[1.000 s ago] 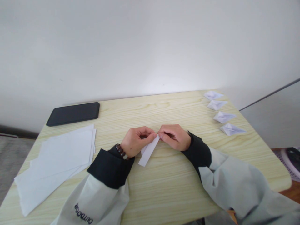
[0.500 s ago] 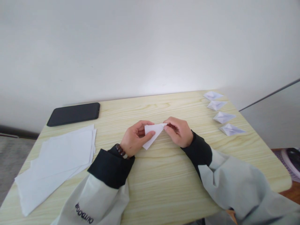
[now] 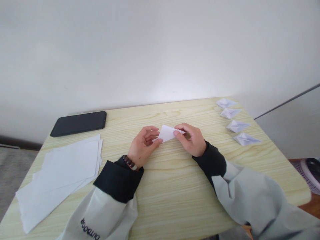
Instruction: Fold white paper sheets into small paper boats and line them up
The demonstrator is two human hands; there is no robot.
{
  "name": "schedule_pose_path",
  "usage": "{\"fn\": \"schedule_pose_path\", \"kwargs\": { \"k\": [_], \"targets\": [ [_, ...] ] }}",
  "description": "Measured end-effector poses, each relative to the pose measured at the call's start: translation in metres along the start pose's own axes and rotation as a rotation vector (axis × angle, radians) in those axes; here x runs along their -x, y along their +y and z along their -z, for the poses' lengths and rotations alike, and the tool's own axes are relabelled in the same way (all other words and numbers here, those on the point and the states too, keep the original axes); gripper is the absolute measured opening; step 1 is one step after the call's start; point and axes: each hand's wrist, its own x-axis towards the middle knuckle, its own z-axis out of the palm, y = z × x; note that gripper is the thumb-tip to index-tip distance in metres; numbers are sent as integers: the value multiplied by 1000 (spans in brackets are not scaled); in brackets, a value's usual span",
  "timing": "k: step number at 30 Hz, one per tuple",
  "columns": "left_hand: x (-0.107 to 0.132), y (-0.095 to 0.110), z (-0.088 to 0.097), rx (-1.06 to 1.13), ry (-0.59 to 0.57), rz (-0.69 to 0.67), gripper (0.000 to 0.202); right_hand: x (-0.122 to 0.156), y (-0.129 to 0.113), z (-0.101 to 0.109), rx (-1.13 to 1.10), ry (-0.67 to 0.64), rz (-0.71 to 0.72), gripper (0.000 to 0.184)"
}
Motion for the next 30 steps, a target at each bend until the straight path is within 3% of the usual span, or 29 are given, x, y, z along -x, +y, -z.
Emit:
{"fn": "schedule_pose_path", "kwargs": {
  "k": [10, 15, 20, 30],
  "targets": [
    [0, 1, 1, 5, 45, -120, 25, 2, 0, -1, -178, -98, 75, 10],
    [0, 1, 0, 5, 81, -99, 30, 5, 1, -3, -208, -99, 83, 20],
    [0, 1, 0, -13, 69, -102, 25, 5, 0, -3, -222, -107, 118, 14],
    [2, 7, 1, -222, 98, -110, 18, 3, -3, 0, -161, -149, 177, 11]
  ]
}}
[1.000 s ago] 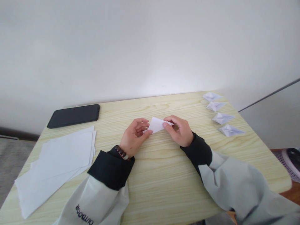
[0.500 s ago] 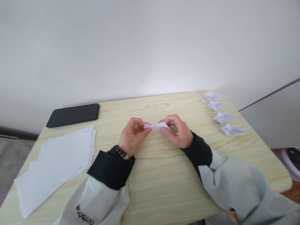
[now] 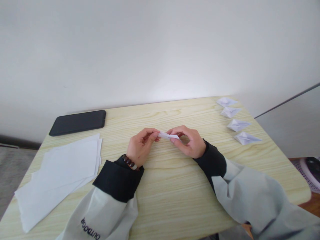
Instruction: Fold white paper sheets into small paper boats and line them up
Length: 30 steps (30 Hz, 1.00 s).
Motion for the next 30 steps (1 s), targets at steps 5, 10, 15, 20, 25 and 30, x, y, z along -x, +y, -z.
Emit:
{"fn": "schedule_pose_path", "kwargs": {
  "k": [5, 10, 15, 20, 25, 30],
  "targets": [
    [0, -1, -1, 20, -12, -44, 17, -2, 3, 1, 64, -36, 70, 12],
    [0, -5, -4, 207, -2, -31, 16, -2, 2, 1, 95, -26, 85, 15],
    [-1, -6, -3, 139, 0, 11, 18, -2, -1, 2, 149, 5, 62, 17],
    [0, -7, -1, 49, -16, -1, 24, -2, -1, 1, 165, 50, 101, 18],
    [1, -2, -1, -61, -24, -64, 24, -2, 0, 1, 170, 58, 121, 18],
    [1, 0, 1, -136, -34, -73, 19, -2, 1, 2, 180, 51, 171, 17]
  ]
}}
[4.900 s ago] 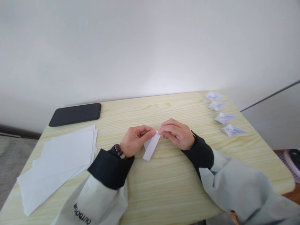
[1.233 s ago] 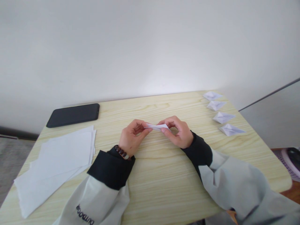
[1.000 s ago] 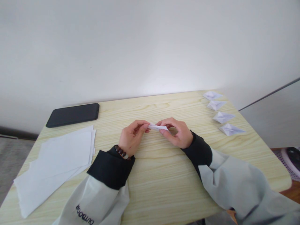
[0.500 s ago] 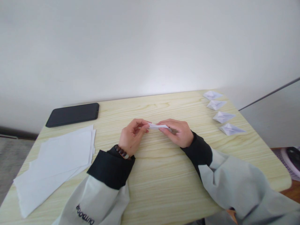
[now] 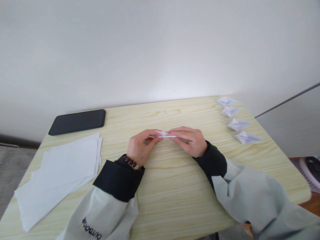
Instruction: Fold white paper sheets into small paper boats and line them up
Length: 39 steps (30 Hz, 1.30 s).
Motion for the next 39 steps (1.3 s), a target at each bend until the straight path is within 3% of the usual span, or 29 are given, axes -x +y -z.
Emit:
{"fn": "schedule_pose_path", "kwargs": {
  "k": [5, 11, 16, 23, 33, 39],
  "targets": [
    [-1, -2, 2, -68, 2, 27, 18, -1, 1, 0, 38, 24, 5, 15],
    [0, -1, 2, 16, 45, 53, 17, -1, 1, -1, 71, 20, -43, 12],
    [0, -5, 1, 105, 103, 105, 37, 0, -1, -1, 121, -2, -135, 10],
    [1, -3, -1, 232, 88, 142, 15, 0, -1, -1, 99, 3, -211, 11],
    [3, -3, -3, 168, 109, 110, 18, 0, -1, -1, 66, -13, -272, 14],
    [3, 1, -1, -21, 78, 9, 18, 1, -1, -1, -20, -25, -337, 13]
  ]
}}
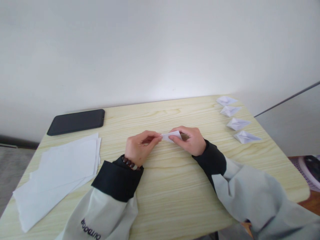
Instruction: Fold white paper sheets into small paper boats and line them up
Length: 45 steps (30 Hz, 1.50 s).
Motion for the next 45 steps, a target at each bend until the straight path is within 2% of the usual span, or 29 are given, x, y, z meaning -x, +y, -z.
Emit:
{"fn": "schedule_pose_path", "kwargs": {
  "k": [4, 7, 12, 17, 22, 31, 34, 39, 45],
  "targets": [
    [-1, 3, 2, 15, -40, -25, 22, 0, -1, 0, -38, 6, -62, 14],
    [-2, 4, 3, 108, -103, 72, 28, 1, -1, 1, -41, 2, -63, 13],
    [-5, 3, 6, 253, -181, 228, 32, 0, -2, 3, 6, 5, 26, 13],
    [-6, 1, 5, 248, -184, 235, 30, 0, -2, 4, -7, -42, 49, 15],
    [-4, 2, 3, 103, -238, 178, 30, -1, -2, 4, 8, -78, 72, 16],
    [-1, 4, 2, -101, -148, 133, 22, -2, 1, 1, 38, -101, 69, 15],
    [-2, 2, 2, -51, -133, 172, 23, -2, 2, 1, 29, -67, 28, 18],
    [-5, 1, 4, 84, -77, 298, 27, -1, 3, 1, -134, -38, -86, 28],
    [-7, 0, 2, 157, -12, 337, 33, -2, 3, 0, -177, 5, -158, 32]
  ]
}}
